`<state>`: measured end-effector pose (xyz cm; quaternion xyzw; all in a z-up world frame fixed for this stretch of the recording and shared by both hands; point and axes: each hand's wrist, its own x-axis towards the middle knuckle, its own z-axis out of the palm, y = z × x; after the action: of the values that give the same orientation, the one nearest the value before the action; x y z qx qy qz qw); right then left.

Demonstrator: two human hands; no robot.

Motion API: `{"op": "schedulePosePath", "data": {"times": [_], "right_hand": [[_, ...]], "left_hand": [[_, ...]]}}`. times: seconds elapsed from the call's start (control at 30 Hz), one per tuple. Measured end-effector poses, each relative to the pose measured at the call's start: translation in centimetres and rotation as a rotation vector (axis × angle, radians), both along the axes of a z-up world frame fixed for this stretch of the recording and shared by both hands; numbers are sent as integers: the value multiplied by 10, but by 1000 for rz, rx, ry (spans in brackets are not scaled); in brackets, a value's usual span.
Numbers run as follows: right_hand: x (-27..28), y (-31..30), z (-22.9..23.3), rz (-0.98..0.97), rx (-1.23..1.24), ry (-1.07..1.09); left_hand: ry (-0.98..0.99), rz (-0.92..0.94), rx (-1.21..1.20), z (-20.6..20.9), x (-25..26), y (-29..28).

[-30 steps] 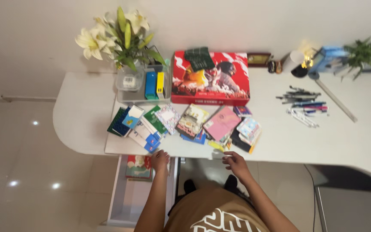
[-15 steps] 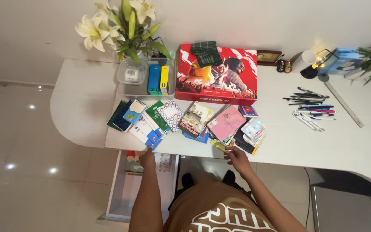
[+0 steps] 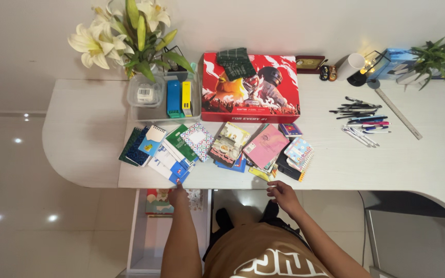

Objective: The person organizes stationery items on a white desk by placing them into an open drawer. They handle various notebooks, notepads, and small boxes, stacking them neatly inside the drawer.

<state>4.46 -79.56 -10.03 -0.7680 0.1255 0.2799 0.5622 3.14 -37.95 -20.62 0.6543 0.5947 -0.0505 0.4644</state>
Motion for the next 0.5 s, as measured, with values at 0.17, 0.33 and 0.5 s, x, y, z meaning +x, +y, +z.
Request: {"op": "schedulePosePath", "data": {"times": [0.17,0.33,0.5], "right_hand": [[-3,2,0,-12,19,3],[-2,3,-3,1,28,20],[1,6,-11,-11,59,6]], "left_hand": [[-240,236,-288,9,-8,1],[-330,30,-280,4,-25,1],[-446,40,-405,30,-24,-18]]}}
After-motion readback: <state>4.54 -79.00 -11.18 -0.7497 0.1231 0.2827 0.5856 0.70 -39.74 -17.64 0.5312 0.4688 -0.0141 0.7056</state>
